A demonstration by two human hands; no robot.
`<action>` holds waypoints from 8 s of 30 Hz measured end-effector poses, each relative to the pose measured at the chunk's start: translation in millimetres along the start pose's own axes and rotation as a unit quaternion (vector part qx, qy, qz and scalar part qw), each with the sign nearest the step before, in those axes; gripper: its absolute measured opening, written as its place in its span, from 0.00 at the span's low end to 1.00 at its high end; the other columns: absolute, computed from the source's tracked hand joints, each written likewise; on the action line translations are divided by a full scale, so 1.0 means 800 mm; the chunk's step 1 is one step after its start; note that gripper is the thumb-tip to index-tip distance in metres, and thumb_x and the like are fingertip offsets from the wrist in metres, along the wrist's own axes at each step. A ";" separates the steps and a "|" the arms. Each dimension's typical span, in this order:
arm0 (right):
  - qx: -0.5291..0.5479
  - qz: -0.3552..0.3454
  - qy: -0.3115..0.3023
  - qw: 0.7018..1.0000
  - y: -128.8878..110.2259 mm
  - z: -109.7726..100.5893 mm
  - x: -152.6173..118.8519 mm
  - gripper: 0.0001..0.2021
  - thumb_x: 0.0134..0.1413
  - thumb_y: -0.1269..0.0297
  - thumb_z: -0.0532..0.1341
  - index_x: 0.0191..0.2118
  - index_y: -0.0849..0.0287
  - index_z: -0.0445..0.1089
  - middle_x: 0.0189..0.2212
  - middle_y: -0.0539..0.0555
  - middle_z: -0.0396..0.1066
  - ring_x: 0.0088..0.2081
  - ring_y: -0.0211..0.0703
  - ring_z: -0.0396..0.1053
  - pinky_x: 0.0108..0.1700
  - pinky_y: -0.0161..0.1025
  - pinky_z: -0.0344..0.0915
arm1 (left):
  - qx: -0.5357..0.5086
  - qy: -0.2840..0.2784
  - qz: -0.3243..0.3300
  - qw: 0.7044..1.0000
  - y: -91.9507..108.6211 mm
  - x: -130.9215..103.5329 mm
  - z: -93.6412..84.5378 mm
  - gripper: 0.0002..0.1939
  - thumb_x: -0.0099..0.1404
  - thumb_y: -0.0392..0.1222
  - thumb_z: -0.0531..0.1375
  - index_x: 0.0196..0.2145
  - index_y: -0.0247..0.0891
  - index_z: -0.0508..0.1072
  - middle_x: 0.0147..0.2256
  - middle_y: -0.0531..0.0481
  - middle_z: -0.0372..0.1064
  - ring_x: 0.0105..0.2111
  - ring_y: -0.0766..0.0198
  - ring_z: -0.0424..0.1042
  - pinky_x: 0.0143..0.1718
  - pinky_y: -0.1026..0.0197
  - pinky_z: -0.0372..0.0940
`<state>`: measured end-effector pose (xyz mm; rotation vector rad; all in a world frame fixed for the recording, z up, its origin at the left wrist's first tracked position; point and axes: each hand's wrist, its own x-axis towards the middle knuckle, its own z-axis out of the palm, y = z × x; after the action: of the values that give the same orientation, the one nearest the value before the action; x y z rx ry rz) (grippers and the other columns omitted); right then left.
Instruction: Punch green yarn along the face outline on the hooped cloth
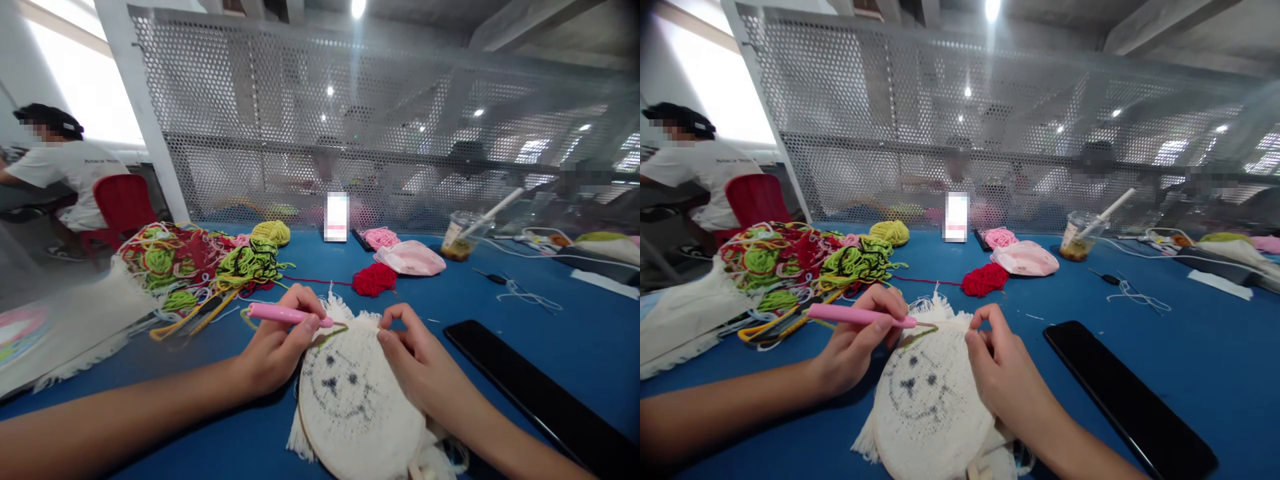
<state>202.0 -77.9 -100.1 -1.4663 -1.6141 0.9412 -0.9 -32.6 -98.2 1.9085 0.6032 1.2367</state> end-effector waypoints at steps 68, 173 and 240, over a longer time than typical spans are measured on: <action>-0.410 0.015 -0.053 0.911 -0.016 -0.060 0.019 0.17 0.52 0.49 0.49 0.28 0.56 0.66 0.24 0.55 0.69 0.23 0.43 0.63 0.24 0.36 0.50 | 0.200 -0.108 -0.081 0.970 0.026 0.000 -0.005 0.07 0.63 0.39 0.49 0.30 0.37 0.64 0.28 0.53 0.64 0.28 0.68 0.64 0.31 0.66 0.59; 0.100 -0.039 0.087 0.990 0.007 -0.019 0.042 0.12 0.52 0.57 0.51 0.36 0.59 0.64 0.26 0.52 0.67 0.26 0.40 0.63 0.28 0.37 0.60 | 0.130 -0.167 -0.121 0.970 0.029 0.000 -0.026 0.05 0.61 0.35 0.48 0.33 0.37 0.62 0.31 0.51 0.61 0.27 0.69 0.62 0.27 0.67 0.60; 0.031 -0.094 0.082 0.992 0.016 -0.017 0.047 0.11 0.58 0.58 0.47 0.34 0.60 0.61 0.27 0.50 0.62 0.27 0.36 0.58 0.29 0.35 0.55 | 0.084 -0.136 -0.007 0.987 0.010 -0.008 -0.027 0.07 0.63 0.38 0.47 0.34 0.37 0.63 0.30 0.50 0.61 0.28 0.67 0.61 0.29 0.64 0.58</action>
<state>217.3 -39.0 -103.0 -1.2898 -1.5564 0.7390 -23.4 -34.8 -89.9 2.1616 0.5889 0.9182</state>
